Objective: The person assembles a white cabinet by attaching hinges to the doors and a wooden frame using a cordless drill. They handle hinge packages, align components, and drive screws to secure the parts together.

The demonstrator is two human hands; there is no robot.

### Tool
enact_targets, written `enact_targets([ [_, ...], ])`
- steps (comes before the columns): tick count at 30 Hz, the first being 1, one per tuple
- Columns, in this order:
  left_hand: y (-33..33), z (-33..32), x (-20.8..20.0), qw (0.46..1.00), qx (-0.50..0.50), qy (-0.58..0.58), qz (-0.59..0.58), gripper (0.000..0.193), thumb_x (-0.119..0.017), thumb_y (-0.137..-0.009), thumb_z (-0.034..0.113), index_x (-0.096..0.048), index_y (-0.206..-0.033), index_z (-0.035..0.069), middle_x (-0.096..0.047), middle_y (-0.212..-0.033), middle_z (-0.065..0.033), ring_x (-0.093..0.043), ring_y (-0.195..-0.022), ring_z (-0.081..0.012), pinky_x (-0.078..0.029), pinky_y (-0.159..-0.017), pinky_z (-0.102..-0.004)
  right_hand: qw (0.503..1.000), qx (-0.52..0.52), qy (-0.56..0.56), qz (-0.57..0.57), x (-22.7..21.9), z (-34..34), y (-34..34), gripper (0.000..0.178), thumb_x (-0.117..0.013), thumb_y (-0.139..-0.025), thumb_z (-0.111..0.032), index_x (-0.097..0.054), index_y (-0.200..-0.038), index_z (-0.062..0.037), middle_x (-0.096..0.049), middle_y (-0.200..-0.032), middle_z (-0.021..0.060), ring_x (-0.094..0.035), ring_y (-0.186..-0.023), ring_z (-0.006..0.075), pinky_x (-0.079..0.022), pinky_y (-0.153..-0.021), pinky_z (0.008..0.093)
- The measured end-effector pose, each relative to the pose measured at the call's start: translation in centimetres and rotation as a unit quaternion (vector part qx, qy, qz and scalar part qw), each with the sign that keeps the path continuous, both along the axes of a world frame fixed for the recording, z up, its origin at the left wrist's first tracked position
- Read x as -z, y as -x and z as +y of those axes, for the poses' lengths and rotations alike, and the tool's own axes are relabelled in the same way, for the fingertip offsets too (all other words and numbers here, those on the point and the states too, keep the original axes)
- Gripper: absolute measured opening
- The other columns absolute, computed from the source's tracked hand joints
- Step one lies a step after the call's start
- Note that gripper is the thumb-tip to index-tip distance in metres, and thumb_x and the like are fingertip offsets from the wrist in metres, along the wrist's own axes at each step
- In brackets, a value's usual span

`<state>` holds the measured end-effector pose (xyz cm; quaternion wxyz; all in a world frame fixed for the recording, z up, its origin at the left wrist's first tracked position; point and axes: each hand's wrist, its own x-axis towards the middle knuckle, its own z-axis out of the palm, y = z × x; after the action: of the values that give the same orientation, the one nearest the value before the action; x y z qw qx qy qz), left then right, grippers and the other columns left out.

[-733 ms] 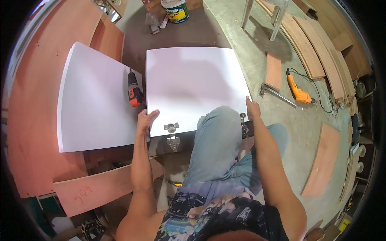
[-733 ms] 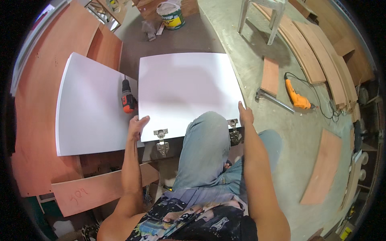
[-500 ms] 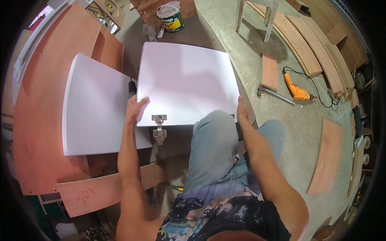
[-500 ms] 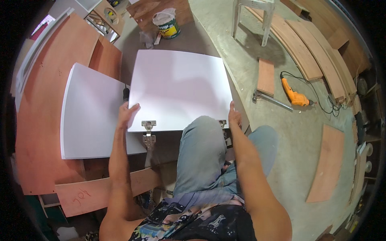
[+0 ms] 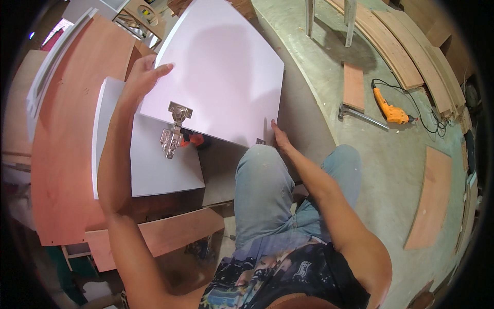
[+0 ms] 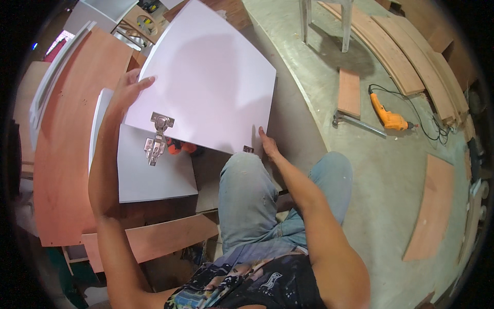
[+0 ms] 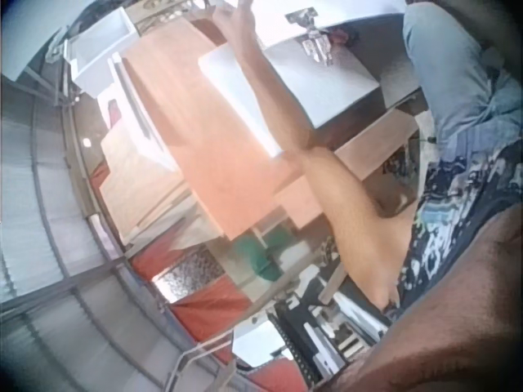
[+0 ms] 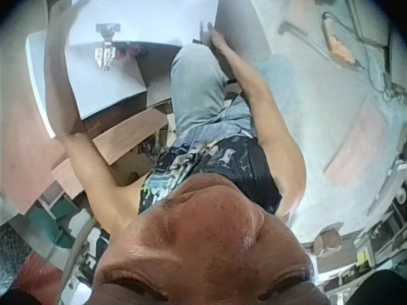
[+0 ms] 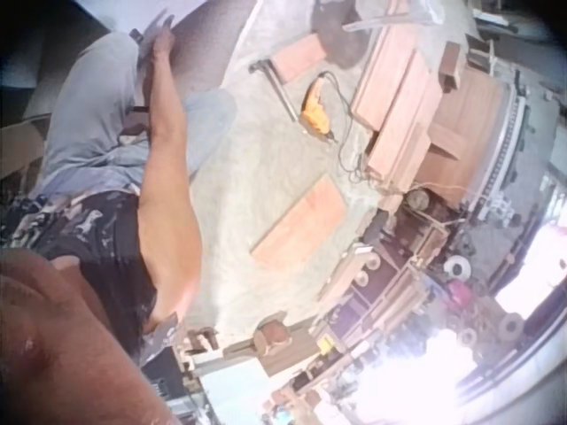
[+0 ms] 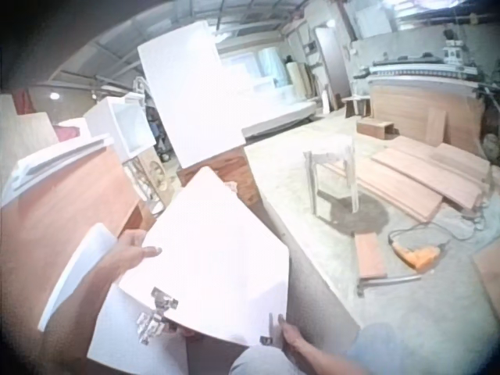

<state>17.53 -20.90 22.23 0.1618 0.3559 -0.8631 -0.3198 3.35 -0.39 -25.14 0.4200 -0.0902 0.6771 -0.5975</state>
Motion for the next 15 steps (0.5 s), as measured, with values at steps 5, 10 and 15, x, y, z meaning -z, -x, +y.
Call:
enact_targets([
  [5,-0.8,0.5,0.2,0.997,0.037,0.055,-0.037,0.03,-0.072,-0.086,0.02,-0.061,-0.099,-0.004,-0.063,-0.083,-0.007,-0.058,-0.075,-0.0118,-0.045,-0.069,-0.0276,0.997,-0.071,-0.037,0.012,-3.4,-1.6,-1.1,0.084,-0.045,-0.09,-0.067,-0.058,-0.12,0.0101,-0.061,-0.119,0.0278,-0.057,-0.115,0.0354,-0.041,-0.098,0.0433],
  [10,-1.6,0.7,0.7,0.993,0.054,0.097,-0.049,0.032,-0.069,-0.088,0.027,-0.058,-0.098,-0.002,-0.053,-0.08,-0.0036,-0.048,-0.072,-0.0109,-0.042,-0.066,-0.0295,0.986,0.143,0.011,0.086,-3.4,-1.4,0.6,0.066,-0.051,-0.093,-0.056,-0.062,-0.111,0.0066,-0.064,-0.108,0.0259,-0.06,-0.103,0.0356,-0.044,-0.092,0.0443],
  [15,-1.0,-0.6,0.9,0.988,0.062,0.106,-0.096,0.035,-0.059,-0.095,0.03,-0.052,-0.112,0.0,-0.055,-0.092,-0.0061,-0.053,-0.085,-0.011,-0.045,-0.075,-0.0277,0.948,0.183,-0.109,0.237,0.9,-2.7,-1.5,0.066,-0.044,-0.096,-0.052,-0.051,-0.127,0.0065,-0.05,-0.132,0.0283,-0.046,-0.123,0.0408,-0.034,-0.104,0.0498],
])
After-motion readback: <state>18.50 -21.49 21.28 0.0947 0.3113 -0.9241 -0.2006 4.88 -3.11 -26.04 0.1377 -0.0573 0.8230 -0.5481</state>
